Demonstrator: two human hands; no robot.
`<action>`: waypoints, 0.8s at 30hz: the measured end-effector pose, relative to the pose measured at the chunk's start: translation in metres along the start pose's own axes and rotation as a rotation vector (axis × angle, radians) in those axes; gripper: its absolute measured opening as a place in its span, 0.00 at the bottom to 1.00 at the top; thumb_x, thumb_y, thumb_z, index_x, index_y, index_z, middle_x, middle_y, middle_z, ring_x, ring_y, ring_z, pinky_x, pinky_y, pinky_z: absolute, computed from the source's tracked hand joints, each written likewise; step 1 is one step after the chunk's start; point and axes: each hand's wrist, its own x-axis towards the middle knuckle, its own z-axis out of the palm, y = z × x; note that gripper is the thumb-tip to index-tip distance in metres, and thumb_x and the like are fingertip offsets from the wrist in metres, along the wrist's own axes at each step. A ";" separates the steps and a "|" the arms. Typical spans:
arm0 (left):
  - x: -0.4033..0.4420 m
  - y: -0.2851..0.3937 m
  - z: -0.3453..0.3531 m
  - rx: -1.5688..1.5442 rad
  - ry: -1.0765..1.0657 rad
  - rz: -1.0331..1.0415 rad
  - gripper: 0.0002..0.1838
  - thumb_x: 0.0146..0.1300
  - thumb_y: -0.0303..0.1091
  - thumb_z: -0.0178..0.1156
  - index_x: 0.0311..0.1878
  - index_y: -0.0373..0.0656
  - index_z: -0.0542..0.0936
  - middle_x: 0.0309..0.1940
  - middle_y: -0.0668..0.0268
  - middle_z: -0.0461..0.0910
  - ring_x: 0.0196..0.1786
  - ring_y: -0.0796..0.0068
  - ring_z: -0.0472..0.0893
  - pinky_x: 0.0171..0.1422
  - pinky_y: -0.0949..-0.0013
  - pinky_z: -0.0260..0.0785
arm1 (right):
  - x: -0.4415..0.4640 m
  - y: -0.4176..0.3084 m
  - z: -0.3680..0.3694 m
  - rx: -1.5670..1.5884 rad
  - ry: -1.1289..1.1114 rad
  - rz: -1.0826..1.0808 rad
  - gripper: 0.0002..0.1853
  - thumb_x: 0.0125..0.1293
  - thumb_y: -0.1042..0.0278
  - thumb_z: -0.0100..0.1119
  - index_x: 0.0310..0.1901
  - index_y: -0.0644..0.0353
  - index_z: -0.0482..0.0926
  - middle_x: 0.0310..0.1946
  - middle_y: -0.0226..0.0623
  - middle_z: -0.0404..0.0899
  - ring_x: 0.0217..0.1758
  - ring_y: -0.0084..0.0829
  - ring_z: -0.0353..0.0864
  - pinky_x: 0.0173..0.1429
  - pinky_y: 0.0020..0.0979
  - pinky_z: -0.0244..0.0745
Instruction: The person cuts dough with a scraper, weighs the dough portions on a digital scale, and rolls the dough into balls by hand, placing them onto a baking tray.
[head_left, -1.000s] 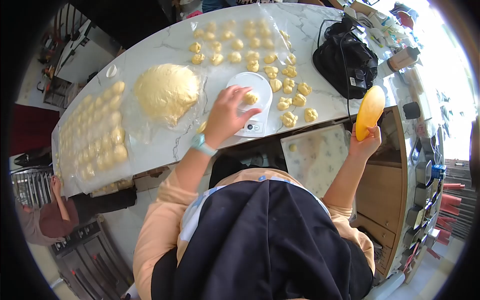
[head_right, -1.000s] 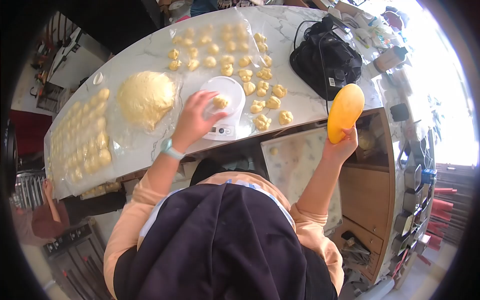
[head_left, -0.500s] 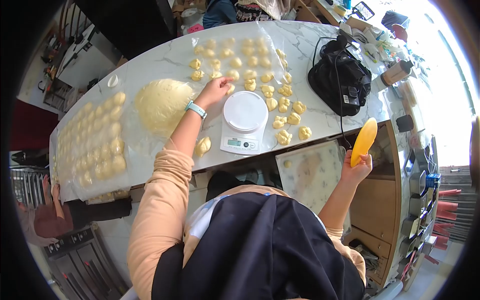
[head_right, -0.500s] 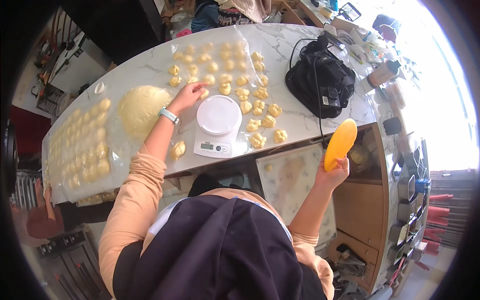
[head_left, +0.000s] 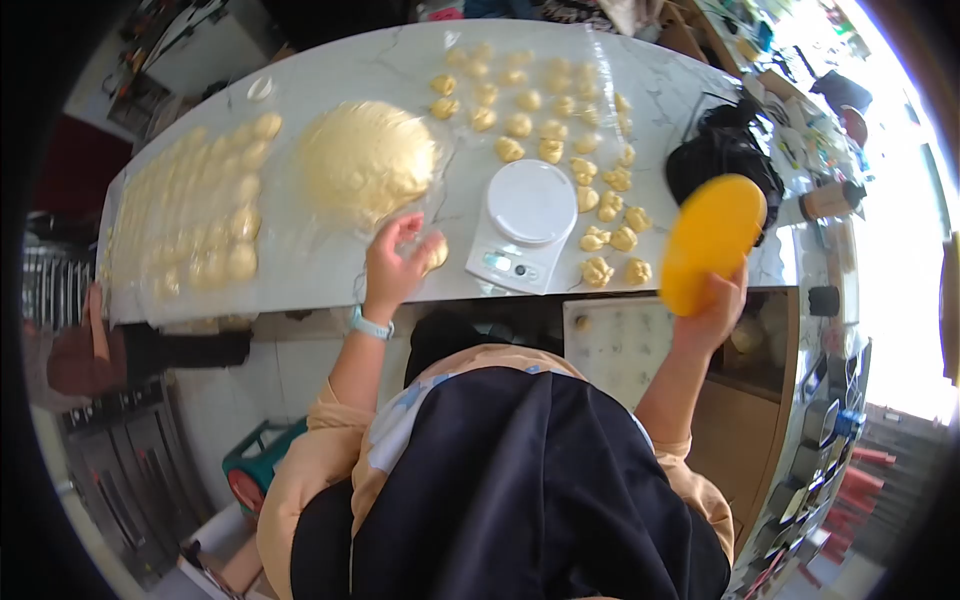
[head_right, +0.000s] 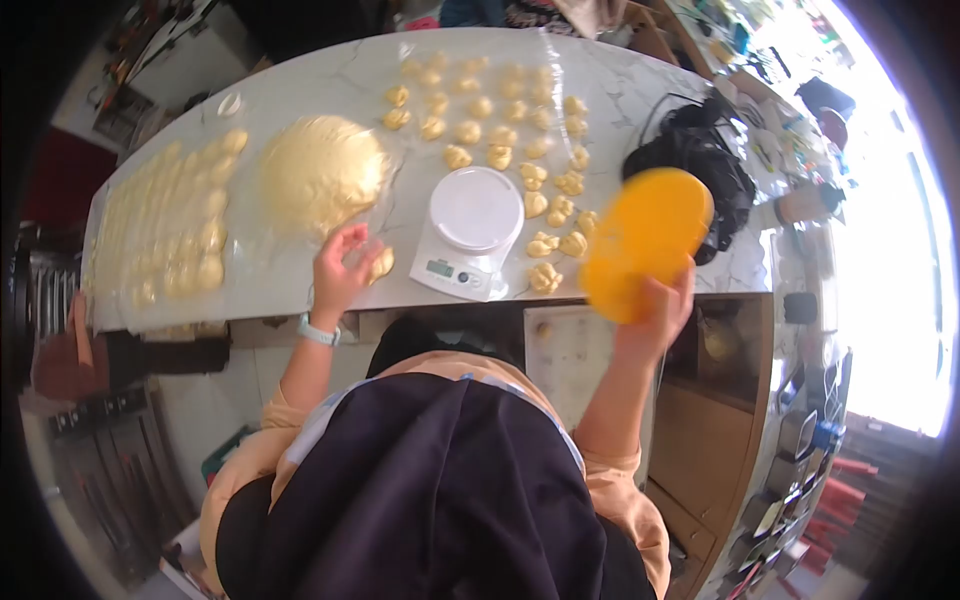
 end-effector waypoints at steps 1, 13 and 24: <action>-0.022 0.004 0.000 0.072 0.037 0.047 0.23 0.58 0.31 0.70 0.55 0.34 0.77 0.54 0.55 0.78 0.56 0.68 0.79 0.57 0.67 0.75 | -0.004 0.012 0.029 -0.120 -0.115 0.031 0.25 0.58 0.76 0.54 0.60 0.61 0.68 0.51 0.39 0.75 0.51 0.33 0.78 0.53 0.32 0.76; -0.043 -0.008 -0.007 0.143 0.050 0.026 0.17 0.51 0.25 0.69 0.44 0.39 0.77 0.38 0.60 0.81 0.40 0.61 0.80 0.49 0.66 0.73 | -0.068 0.149 0.188 -1.202 -1.269 -0.305 0.24 0.59 0.71 0.55 0.56 0.68 0.63 0.37 0.53 0.79 0.29 0.43 0.85 0.29 0.38 0.79; 0.013 0.050 0.032 -0.808 -0.213 -0.268 0.32 0.73 0.53 0.48 0.65 0.31 0.68 0.54 0.56 0.77 0.57 0.71 0.78 0.61 0.68 0.71 | -0.020 0.099 0.104 -0.754 -0.326 -0.266 0.21 0.70 0.70 0.53 0.59 0.68 0.60 0.45 0.56 0.76 0.42 0.46 0.80 0.46 0.38 0.75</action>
